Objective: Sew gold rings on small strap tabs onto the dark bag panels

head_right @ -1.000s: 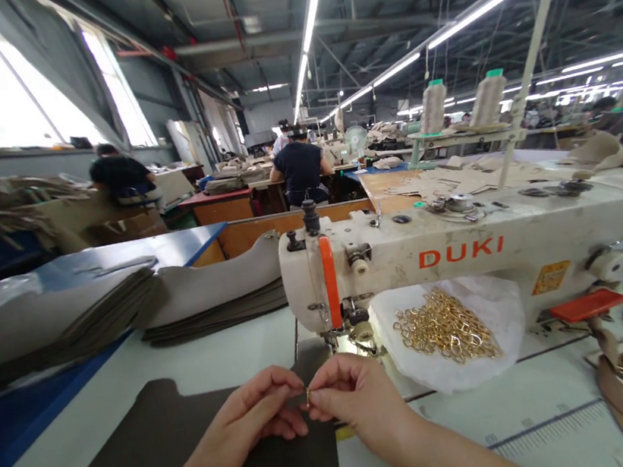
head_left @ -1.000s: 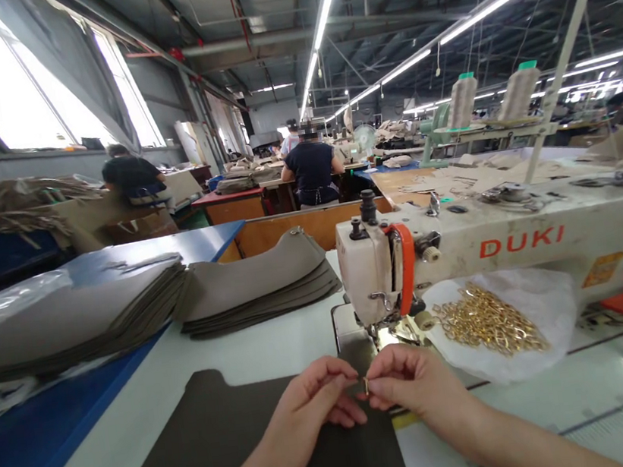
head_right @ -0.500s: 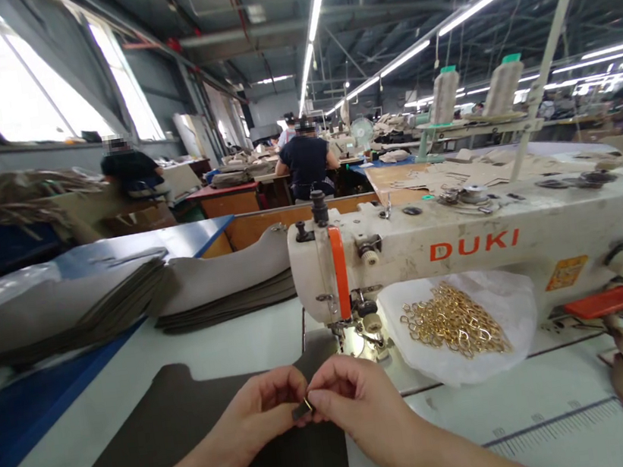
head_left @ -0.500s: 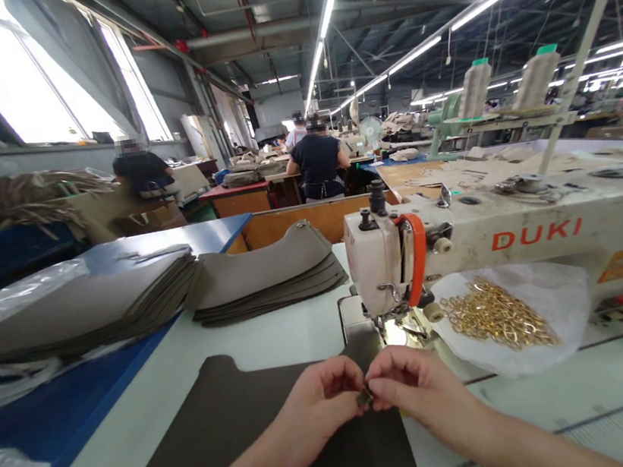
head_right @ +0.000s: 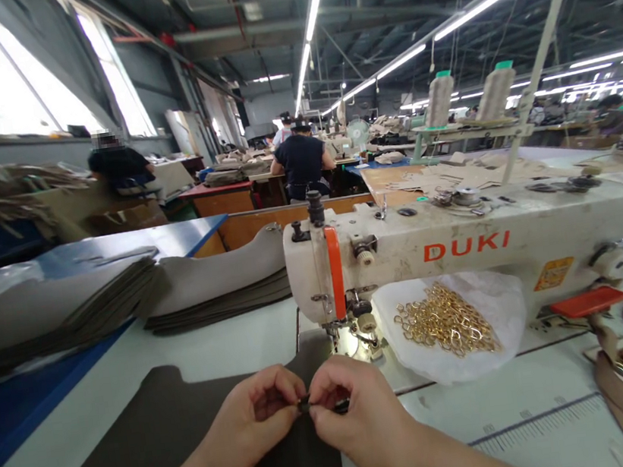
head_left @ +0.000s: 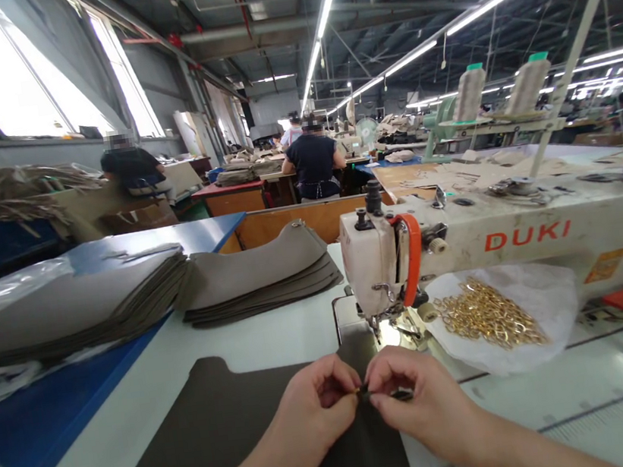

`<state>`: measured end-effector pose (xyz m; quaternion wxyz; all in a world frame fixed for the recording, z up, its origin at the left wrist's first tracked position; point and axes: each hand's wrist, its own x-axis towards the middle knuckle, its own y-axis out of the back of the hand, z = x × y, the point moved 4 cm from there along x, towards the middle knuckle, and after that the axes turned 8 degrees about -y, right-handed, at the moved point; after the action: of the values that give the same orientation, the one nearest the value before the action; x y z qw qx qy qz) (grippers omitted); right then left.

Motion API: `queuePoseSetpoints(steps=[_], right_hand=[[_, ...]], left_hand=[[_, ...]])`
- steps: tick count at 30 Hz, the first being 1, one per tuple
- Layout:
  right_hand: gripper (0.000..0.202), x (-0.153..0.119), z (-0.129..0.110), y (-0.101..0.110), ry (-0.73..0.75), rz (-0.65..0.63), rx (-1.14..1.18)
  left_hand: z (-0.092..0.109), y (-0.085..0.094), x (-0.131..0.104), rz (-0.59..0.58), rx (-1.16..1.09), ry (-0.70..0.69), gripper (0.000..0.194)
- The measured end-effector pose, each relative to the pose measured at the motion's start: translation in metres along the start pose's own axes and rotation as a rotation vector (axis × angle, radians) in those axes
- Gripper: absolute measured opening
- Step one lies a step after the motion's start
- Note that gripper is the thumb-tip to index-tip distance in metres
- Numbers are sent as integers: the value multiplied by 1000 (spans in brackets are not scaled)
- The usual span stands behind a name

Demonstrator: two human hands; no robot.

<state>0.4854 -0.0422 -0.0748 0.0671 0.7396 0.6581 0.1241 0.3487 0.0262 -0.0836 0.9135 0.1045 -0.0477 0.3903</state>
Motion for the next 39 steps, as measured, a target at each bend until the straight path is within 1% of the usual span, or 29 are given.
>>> queuePoseSetpoints(steps=[3,7,11,15,18,22,24,26,30,33,36,39], right_hand=[[10,2,4,-2,-53,33,68],[9,4,8,-5,-102,65,192],[7,5,10,-5,-128,90,264],[5,5,12,-5,-115,100,241],[6,4,13,-5,-96,85,208],[7,4,13,-6,-106,39,246],[10,4,14,-4,-132,27,288],[15,4,14,-3,-151,12,301],[5,4,12,-3,-148,-52,203],[6,3,11,-3,-149,-58,176],[8,2,11,-3,-140,-54,155],[8,2,10,-2,-132,-60,138]], left_hand=[[3,1,-1,40,4,10,7],[7,2,0,77,9,-14,6],[4,-1,2,55,-72,2,6],[0,-4,3,22,-131,22,12],[-1,-3,0,32,-50,14,8],[5,1,-4,77,212,-82,3],[11,3,-5,103,335,-142,6],[17,3,-6,114,407,-179,9],[23,1,-7,95,459,-188,10],[20,1,-7,70,406,-154,10],[15,0,-6,1,358,-101,11],[16,0,-5,-38,433,-95,13]])
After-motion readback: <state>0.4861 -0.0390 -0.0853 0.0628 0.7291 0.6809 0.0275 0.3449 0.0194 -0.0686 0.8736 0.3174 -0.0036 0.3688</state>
